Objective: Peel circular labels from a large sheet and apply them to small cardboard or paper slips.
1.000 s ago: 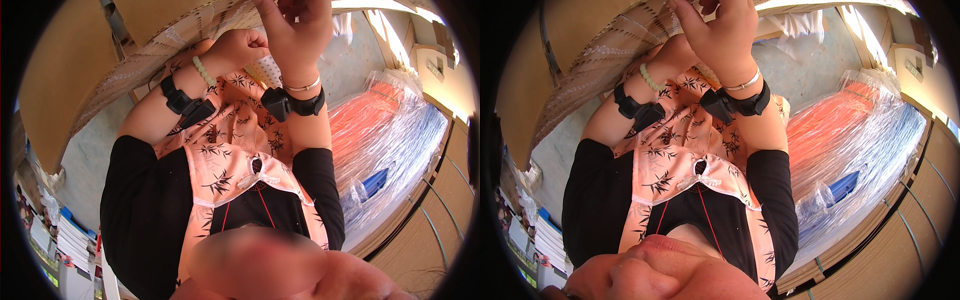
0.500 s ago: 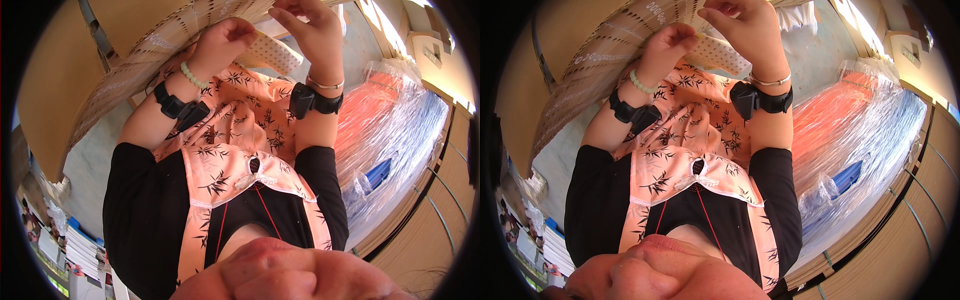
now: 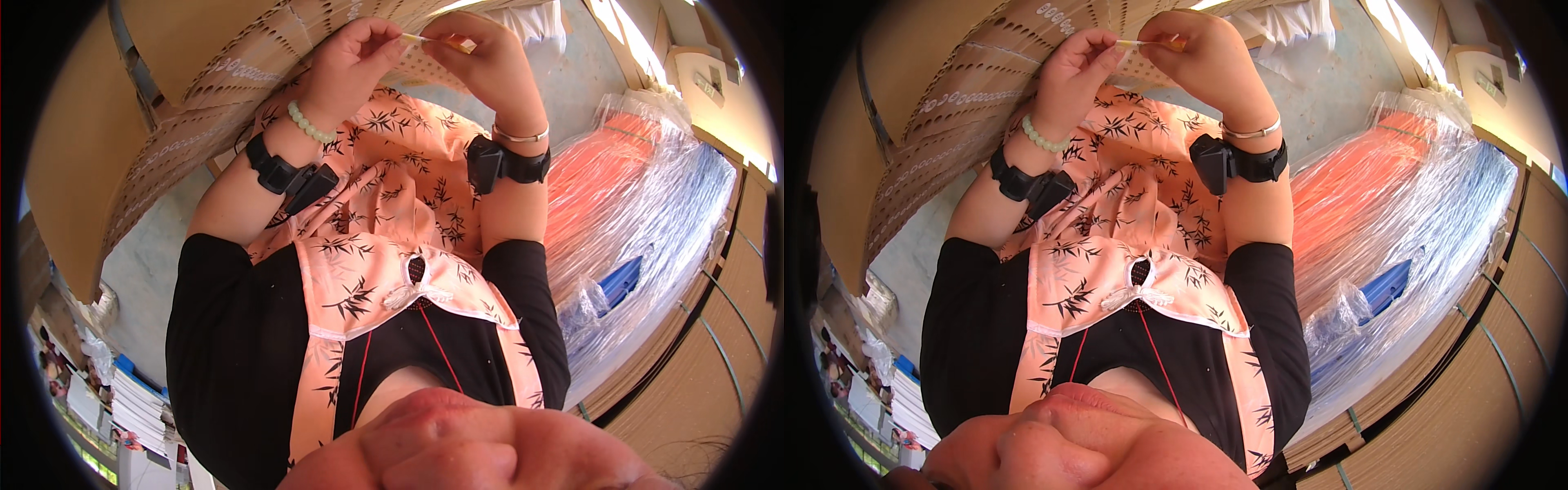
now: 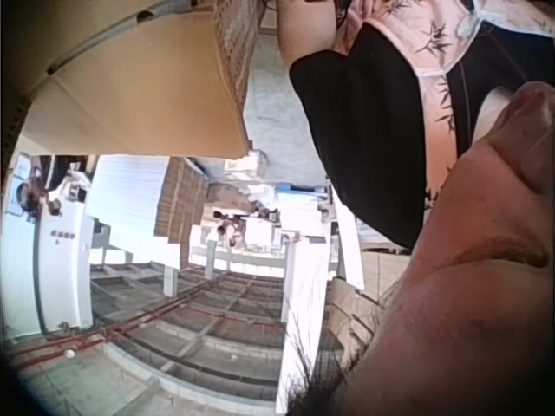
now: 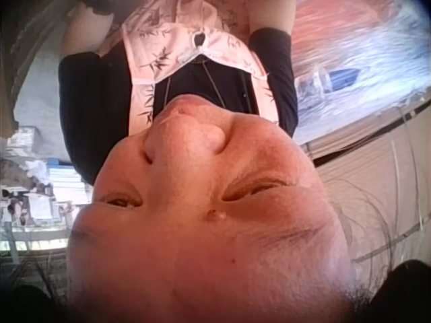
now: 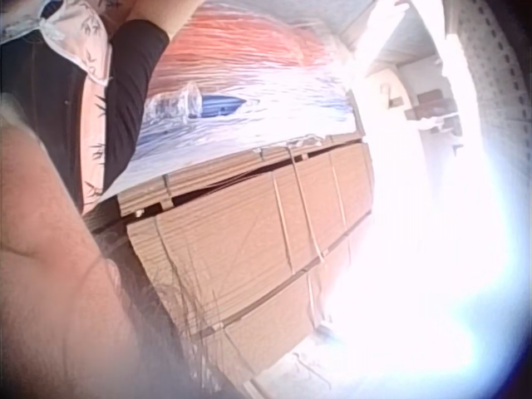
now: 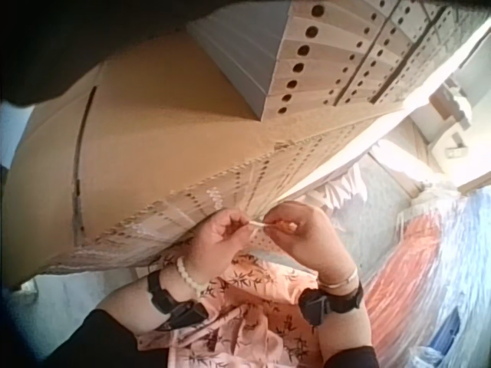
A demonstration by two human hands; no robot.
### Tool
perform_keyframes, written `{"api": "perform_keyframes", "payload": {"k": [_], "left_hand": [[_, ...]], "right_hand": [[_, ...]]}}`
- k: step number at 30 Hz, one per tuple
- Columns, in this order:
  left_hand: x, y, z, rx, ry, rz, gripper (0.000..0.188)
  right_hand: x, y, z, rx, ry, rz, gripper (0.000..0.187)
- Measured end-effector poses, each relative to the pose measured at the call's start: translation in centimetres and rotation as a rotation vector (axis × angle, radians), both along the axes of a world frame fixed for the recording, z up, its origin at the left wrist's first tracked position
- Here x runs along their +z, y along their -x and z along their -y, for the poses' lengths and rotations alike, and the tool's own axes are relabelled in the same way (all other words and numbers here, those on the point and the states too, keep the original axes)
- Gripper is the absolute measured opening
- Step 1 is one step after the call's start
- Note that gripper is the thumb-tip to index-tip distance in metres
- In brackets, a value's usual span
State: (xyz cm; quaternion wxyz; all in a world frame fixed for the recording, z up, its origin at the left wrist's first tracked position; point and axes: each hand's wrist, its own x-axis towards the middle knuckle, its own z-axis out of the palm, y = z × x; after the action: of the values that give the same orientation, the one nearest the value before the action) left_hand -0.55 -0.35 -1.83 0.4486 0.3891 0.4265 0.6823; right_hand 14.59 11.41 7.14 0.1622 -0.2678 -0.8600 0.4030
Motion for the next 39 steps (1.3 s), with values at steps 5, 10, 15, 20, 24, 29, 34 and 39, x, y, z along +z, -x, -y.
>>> {"api": "perform_keyframes", "payload": {"k": [5, 10, 15, 20, 24, 29, 34, 39], "left_hand": [[0.1, 0.1, 0.0, -0.017, 0.023, 0.032, 0.016], [0.0, 0.3, -0.1, -0.024, 0.056, 0.028, 0.017], [0.7, 0.2, 0.0, -0.014, 0.104, 0.061, 0.015], [0.9, 0.2, -0.1, -0.057, 0.178, 0.063, 0.019], [0.5, 1.0, -0.3, -0.105, 0.307, 0.169, 0.020], [-1.2, 1.5, -0.9, -0.193, 0.375, 0.311, 0.022], [-1.1, 0.4, -0.9, -0.137, 0.208, -0.021, 0.021], [-0.3, -0.4, -0.8, -0.082, 0.030, -0.192, 0.021]], "right_hand": [[1.8, 0.6, 0.8, 0.015, -0.283, -0.129, 0.011], [1.1, 0.8, 0.8, 0.038, -0.290, -0.231, 0.012], [1.6, 1.0, 1.4, 0.030, -0.426, -0.158, 0.011], [1.8, 1.0, 1.4, 0.030, -0.383, -0.158, 0.013], [1.6, 1.2, 1.3, 0.061, -0.377, -0.173, 0.014], [2.4, 2.1, 1.5, 0.085, -0.406, -0.301, 0.014], [5.2, 4.4, 3.0, 0.075, -0.300, -0.474, 0.016], [5.2, 5.7, 2.9, 0.072, -0.570, -0.677, 0.016]]}}
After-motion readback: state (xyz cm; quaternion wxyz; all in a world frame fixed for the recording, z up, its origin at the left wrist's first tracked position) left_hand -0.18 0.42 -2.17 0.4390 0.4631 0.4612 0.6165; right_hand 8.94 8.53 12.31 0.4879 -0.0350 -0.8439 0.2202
